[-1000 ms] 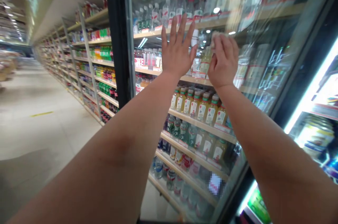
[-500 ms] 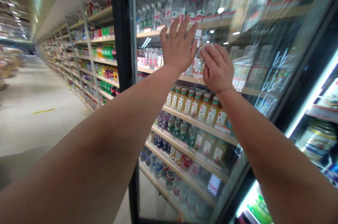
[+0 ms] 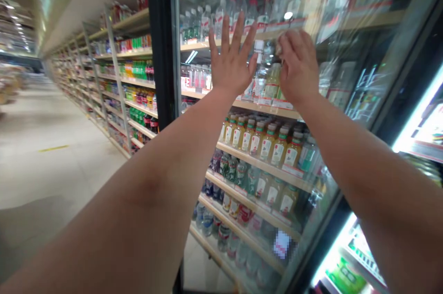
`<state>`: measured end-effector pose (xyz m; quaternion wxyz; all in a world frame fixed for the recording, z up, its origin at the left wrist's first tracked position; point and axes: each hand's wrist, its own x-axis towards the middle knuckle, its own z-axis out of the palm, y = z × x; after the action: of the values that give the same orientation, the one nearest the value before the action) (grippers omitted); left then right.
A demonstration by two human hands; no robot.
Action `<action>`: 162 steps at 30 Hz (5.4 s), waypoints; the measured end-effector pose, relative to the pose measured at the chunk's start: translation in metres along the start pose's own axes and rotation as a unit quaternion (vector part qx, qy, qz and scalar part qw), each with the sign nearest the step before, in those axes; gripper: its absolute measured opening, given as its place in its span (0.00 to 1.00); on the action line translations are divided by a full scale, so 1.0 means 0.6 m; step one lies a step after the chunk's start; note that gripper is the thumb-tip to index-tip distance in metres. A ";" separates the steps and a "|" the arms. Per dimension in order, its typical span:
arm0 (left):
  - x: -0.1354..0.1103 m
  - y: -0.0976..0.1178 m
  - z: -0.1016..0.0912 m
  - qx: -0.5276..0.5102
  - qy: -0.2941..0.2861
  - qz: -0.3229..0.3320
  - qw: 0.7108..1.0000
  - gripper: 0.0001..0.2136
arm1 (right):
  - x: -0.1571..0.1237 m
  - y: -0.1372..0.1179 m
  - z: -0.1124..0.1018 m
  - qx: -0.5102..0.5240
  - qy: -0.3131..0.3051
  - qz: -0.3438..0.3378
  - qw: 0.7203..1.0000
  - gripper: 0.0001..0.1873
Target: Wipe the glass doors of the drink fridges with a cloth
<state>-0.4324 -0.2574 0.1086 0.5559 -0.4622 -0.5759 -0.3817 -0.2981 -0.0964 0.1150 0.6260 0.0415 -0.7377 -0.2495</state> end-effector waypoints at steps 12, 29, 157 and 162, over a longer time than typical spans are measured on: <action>0.000 0.007 -0.013 -0.024 0.025 0.006 0.999 0.31 | 0.038 -0.015 -0.014 -0.068 0.003 0.051 0.996 0.28; 0.002 0.005 -0.014 -0.035 -0.027 -0.028 0.999 0.31 | -0.014 -0.071 -0.006 -0.018 -0.055 0.023 0.998 0.27; -0.005 0.009 -0.024 -0.019 0.002 0.007 1.000 0.33 | 0.083 -0.036 -0.017 -0.075 0.012 0.086 0.993 0.30; -0.010 0.013 -0.026 0.028 0.050 0.039 0.998 0.27 | 0.044 -0.064 -0.031 -0.078 -0.016 0.089 0.993 0.32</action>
<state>-0.4207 -0.2710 0.1037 0.6114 -0.4488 -0.5393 -0.3659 -0.2961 -0.1454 0.1246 0.6352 -0.0774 -0.7265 -0.2503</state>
